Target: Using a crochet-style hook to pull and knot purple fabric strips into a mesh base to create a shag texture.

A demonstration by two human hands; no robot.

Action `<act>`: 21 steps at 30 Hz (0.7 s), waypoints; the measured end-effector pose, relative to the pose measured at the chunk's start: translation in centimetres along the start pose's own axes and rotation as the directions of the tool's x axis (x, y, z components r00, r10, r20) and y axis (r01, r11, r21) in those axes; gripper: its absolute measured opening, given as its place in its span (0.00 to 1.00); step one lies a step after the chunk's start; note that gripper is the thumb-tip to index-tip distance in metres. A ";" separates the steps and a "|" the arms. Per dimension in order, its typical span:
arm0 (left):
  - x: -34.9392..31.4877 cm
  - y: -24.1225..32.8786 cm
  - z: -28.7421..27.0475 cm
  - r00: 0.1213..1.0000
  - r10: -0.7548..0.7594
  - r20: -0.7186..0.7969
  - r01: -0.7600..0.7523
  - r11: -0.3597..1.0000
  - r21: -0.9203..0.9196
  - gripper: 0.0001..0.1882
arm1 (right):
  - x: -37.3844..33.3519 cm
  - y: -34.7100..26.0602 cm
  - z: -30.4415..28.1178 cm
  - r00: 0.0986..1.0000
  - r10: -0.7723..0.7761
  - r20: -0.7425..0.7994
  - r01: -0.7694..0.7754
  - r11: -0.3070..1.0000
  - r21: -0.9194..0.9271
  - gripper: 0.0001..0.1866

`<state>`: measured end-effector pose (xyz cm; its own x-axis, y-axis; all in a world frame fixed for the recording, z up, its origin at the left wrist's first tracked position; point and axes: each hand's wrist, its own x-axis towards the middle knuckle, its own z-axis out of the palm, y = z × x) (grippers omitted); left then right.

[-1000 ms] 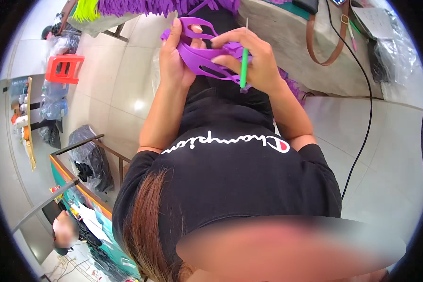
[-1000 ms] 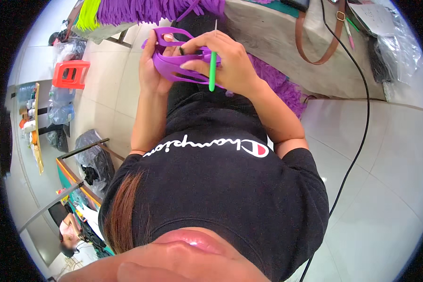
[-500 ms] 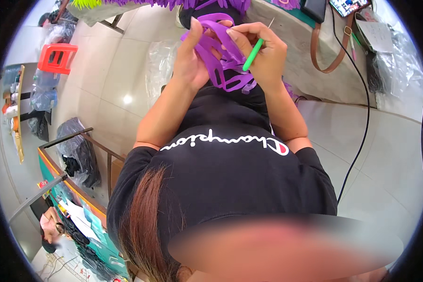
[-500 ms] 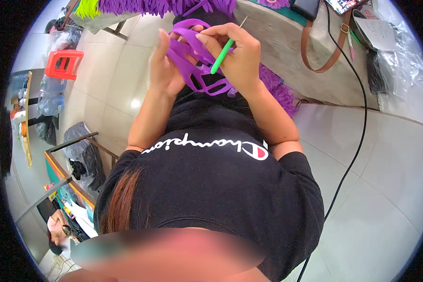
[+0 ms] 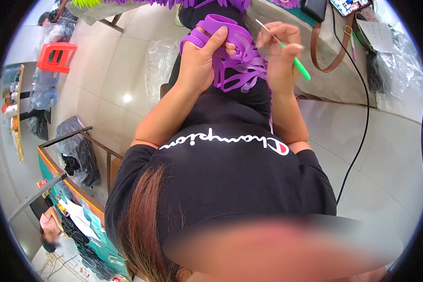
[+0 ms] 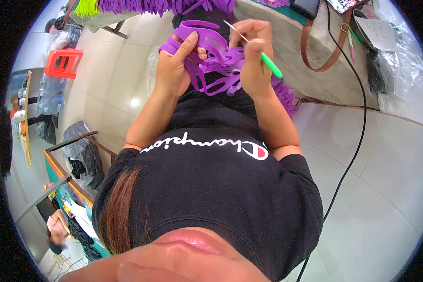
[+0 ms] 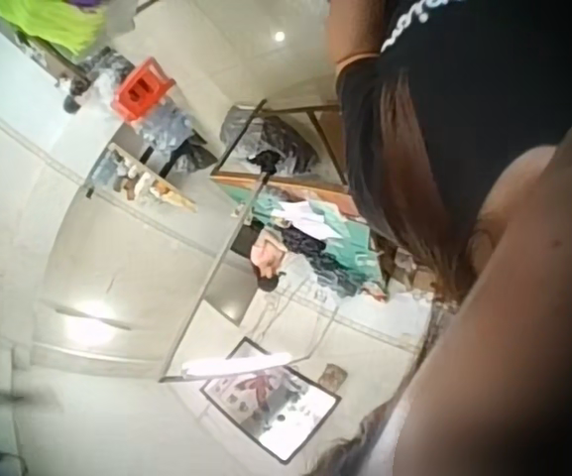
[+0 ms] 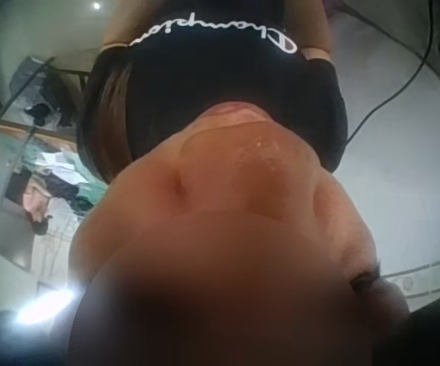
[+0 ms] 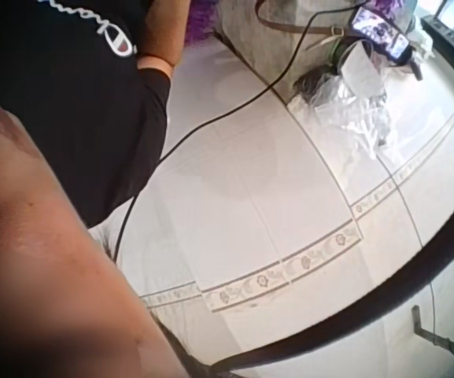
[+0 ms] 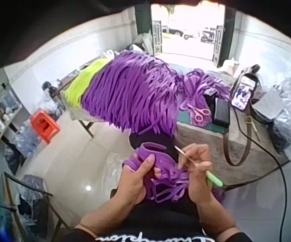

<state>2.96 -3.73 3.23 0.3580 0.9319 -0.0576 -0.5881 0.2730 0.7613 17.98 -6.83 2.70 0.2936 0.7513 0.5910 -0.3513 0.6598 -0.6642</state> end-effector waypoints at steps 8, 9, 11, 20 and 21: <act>-0.2 0.3 0.3 1.000 0.005 0.015 -0.005 0.998 0.056 0.06 | -1.8 -0.8 0.4 0.993 0.116 0.038 -0.092 0.917 -0.389 0.05; -0.1 0.3 0.2 1.000 -0.005 0.019 0.004 1.000 0.018 0.06 | -2.1 -0.5 0.3 0.999 0.036 0.015 -0.026 0.909 -0.415 0.06; 0.1 0.2 0.0 1.000 0.004 0.012 -0.004 1.000 -0.008 0.06 | -2.0 -0.5 0.2 0.991 -0.112 0.069 0.131 0.773 -0.621 0.04; 0.2 -0.4 0.2 1.000 0.016 -0.027 -0.018 0.997 -0.080 0.04 | -1.6 2.0 0.1 0.843 -0.349 0.410 0.504 0.244 -0.828 0.15; 0.3 -0.4 0.2 1.000 0.020 -0.008 -0.021 0.996 -0.087 0.04 | -1.4 2.4 0.0 0.817 -0.386 0.428 0.531 0.217 -0.819 0.15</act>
<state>3.43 -3.63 3.00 0.3403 0.9391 -0.0475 -0.6562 0.2733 0.7034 16.77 -6.27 0.26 -0.0045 0.3540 0.9352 0.8077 0.5527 -0.2053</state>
